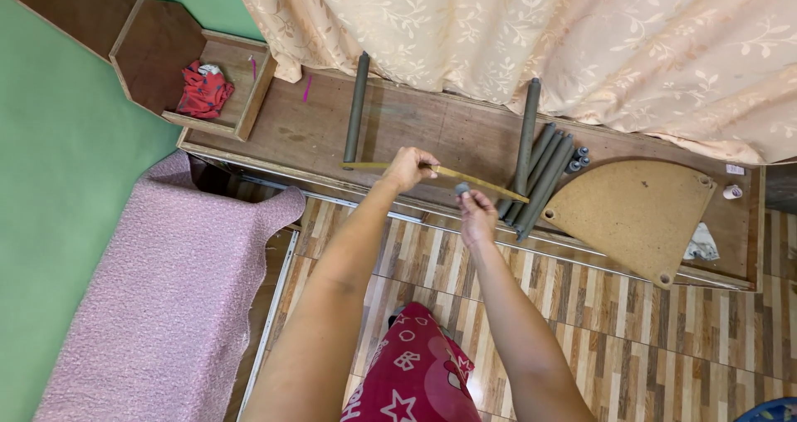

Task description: The person handles two semi-circular wooden tabletops and several metal legs on a wooden workbench. They pick up, flip, and align the tabletops, then gather and stack the metal legs nearby. The person repeatedly repositions the tabletops and legs without completing assembly.

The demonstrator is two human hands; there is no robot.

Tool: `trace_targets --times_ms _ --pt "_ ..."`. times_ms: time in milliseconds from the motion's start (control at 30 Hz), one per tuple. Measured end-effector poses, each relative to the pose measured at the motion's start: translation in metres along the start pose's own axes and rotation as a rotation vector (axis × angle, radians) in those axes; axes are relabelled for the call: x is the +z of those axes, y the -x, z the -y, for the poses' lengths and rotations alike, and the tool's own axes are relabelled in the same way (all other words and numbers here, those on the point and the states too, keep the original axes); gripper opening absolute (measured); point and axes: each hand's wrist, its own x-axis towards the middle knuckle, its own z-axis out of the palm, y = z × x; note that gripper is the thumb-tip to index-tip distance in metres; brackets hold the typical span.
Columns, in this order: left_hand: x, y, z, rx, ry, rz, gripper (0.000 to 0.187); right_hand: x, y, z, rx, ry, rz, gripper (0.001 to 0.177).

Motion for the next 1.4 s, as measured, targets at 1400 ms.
trace_targets --times_ms 1400 --pt "-0.007 0.034 -0.021 0.140 -0.258 -0.171 0.028 -0.204 -0.120 0.170 -0.131 0.009 -0.553 0.009"
